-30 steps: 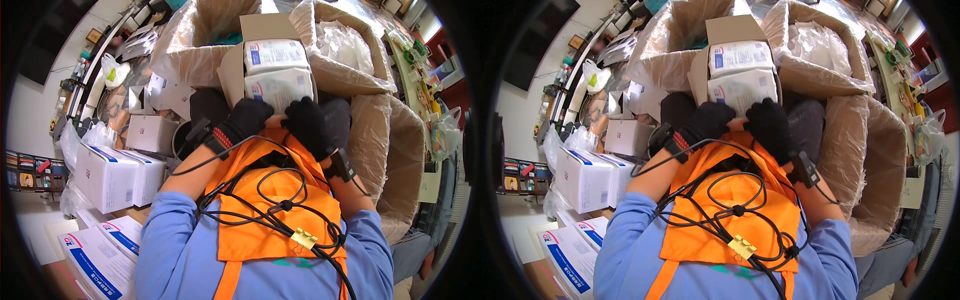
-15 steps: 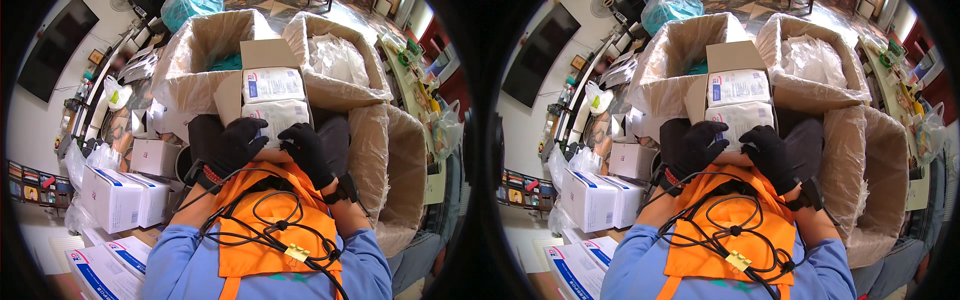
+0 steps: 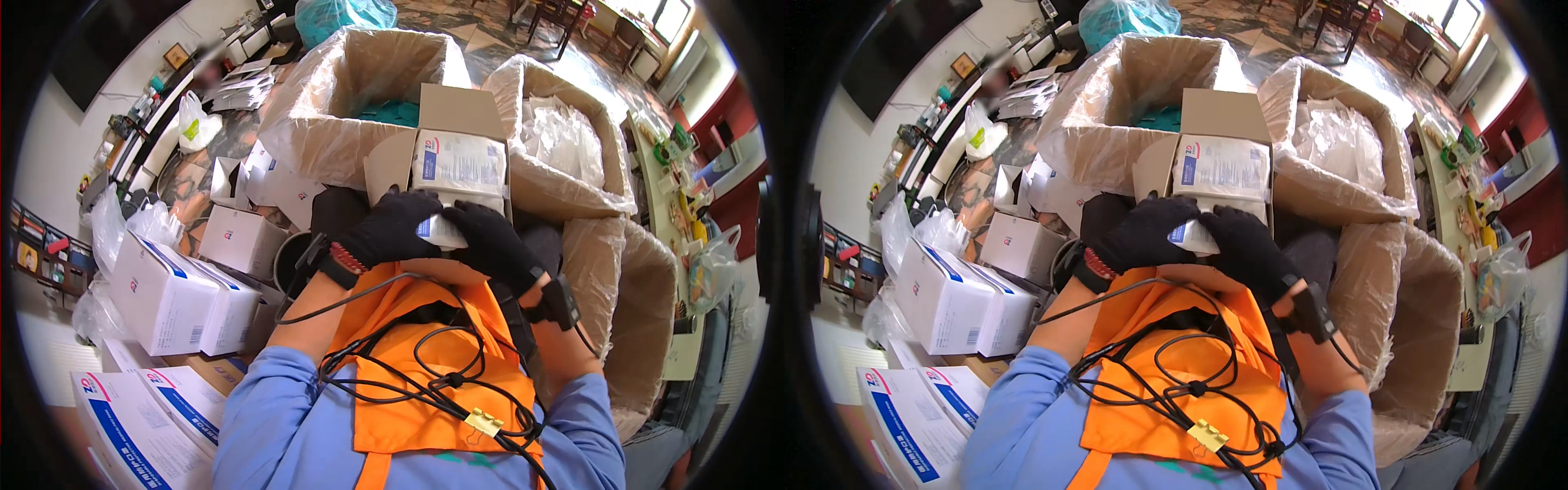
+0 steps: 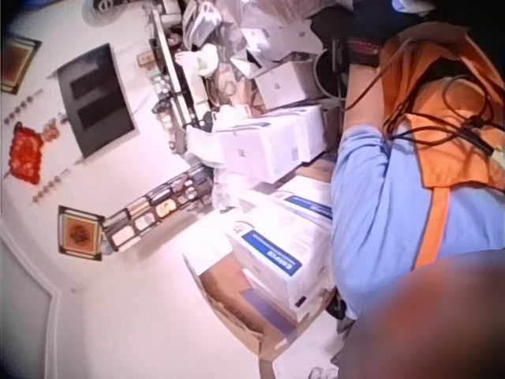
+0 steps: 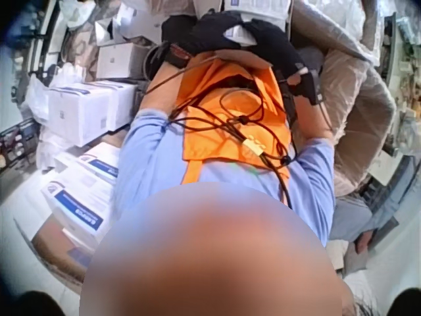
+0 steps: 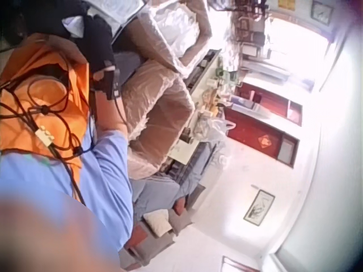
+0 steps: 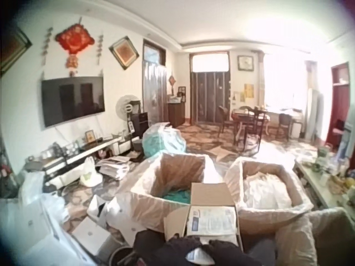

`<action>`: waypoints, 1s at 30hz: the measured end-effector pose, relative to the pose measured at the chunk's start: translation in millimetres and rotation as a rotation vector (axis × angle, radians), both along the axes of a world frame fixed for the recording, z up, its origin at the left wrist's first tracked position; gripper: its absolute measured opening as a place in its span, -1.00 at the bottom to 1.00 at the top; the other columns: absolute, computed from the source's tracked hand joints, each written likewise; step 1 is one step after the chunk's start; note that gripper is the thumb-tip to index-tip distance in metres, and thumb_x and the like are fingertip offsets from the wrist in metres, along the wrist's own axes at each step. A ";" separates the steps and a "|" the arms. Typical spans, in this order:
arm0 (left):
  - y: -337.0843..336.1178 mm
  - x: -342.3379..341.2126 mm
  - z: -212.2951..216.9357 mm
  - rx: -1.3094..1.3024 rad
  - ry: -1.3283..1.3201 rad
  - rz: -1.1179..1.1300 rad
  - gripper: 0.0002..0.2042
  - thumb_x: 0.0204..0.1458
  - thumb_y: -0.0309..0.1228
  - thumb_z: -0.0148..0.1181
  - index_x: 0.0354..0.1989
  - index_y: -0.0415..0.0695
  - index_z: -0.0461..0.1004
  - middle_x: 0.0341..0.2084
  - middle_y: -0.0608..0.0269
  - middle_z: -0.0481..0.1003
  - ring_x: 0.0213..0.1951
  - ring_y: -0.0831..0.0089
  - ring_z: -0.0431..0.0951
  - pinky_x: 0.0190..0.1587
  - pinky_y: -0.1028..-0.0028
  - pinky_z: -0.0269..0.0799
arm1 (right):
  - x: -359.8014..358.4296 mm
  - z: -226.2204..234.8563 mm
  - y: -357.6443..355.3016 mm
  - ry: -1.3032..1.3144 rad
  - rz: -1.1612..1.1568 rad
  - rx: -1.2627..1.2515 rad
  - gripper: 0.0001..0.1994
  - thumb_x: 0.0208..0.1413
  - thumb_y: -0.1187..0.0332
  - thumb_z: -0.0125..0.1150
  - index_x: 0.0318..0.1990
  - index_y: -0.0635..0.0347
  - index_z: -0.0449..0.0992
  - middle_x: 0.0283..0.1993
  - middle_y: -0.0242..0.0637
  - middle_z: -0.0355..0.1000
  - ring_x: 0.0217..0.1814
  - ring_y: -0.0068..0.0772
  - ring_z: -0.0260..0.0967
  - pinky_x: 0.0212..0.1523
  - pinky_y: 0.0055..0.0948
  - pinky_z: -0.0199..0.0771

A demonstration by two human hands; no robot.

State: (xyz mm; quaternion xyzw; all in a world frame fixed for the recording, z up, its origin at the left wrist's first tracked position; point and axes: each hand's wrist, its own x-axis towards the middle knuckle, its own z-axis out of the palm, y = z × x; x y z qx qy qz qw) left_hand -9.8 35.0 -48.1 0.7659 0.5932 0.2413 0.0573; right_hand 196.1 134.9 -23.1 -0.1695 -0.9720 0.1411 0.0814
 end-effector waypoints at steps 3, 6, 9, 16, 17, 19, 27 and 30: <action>-17.5 -0.9 34.4 0.083 -0.263 0.065 -0.54 -0.14 -0.02 0.35 -0.06 0.06 0.55 -0.25 0.29 0.58 -0.24 0.33 0.58 -0.19 0.40 0.45 | 17.5 -3.0 16.6 0.299 0.084 -0.142 -0.56 -0.08 0.22 0.36 -0.03 0.20 0.51 -0.14 -0.06 0.50 -0.10 -0.03 0.46 -0.11 -0.26 0.46; -30.5 5.1 59.3 0.134 -0.301 0.260 -0.67 -0.13 -0.03 0.35 -0.18 0.17 0.62 -0.49 0.46 0.61 -0.55 0.42 0.58 -0.46 0.48 0.46 | 13.2 17.1 33.1 0.340 -0.089 -0.294 -0.80 0.05 0.28 0.24 -0.24 0.19 0.56 -0.41 -0.06 0.50 -0.30 -0.06 0.50 -0.26 -0.25 0.49; -17.8 6.0 57.3 0.203 -0.302 0.364 -0.71 -0.06 -0.11 0.33 -0.16 0.13 0.61 -0.44 0.44 0.62 -0.51 0.48 0.60 -0.41 0.53 0.47 | 3.2 46.9 39.6 0.229 -0.286 -0.052 -0.78 0.09 0.22 0.18 -0.29 0.19 0.56 -0.40 -0.03 0.49 -0.30 -0.02 0.48 -0.30 -0.23 0.47; 10.5 -0.2 39.5 -0.074 -1.223 0.131 -0.69 0.20 -0.25 0.13 -0.10 -0.28 0.49 -0.26 0.33 0.54 -0.23 0.67 0.45 -0.18 0.59 0.40 | 7.4 68.8 38.7 0.227 -0.262 -0.166 -0.78 0.10 0.24 0.18 -0.29 0.23 0.55 -0.39 -0.01 0.49 -0.33 0.00 0.47 -0.30 -0.28 0.46; 13.4 0.4 34.7 -0.077 -1.223 0.130 -0.69 0.20 -0.25 0.13 -0.10 -0.28 0.49 -0.26 0.33 0.54 -0.23 0.67 0.45 -0.18 0.59 0.40 | 9.0 66.4 36.6 0.228 -0.221 -0.180 -0.78 0.09 0.24 0.20 -0.27 0.23 0.55 -0.38 -0.01 0.49 -0.32 -0.01 0.48 -0.29 -0.30 0.47; 17.1 1.2 25.6 -0.143 -1.257 0.151 -0.75 0.18 -0.30 0.14 -0.14 -0.24 0.50 -0.33 0.38 0.52 -0.27 0.68 0.43 -0.21 0.58 0.40 | 14.2 62.6 37.1 0.205 -0.213 -0.200 -0.78 0.09 0.25 0.20 -0.26 0.23 0.55 -0.37 -0.01 0.50 -0.32 -0.01 0.48 -0.28 -0.30 0.46; 0.3 39.1 5.5 -0.041 -0.888 0.034 -0.83 0.15 -0.36 0.10 -0.31 -0.20 0.54 -0.46 0.13 0.56 -0.41 0.41 0.53 -0.30 0.42 0.42 | 10.9 13.3 22.7 0.177 0.072 -0.179 -0.85 0.05 0.43 0.21 -0.25 0.31 0.52 -0.34 -0.15 0.51 -0.30 -0.42 0.45 -0.20 -0.44 0.43; -9.2 44.8 6.2 -0.047 -0.848 0.096 -0.81 0.17 -0.36 0.05 -0.33 -0.21 0.52 -0.47 -0.01 0.54 -0.43 0.10 0.53 -0.34 0.36 0.41 | 10.5 8.6 -1.1 0.245 -0.024 -0.414 -0.84 0.11 0.37 0.15 -0.26 0.28 0.53 -0.33 -0.03 0.49 -0.28 -0.06 0.44 -0.20 -0.32 0.43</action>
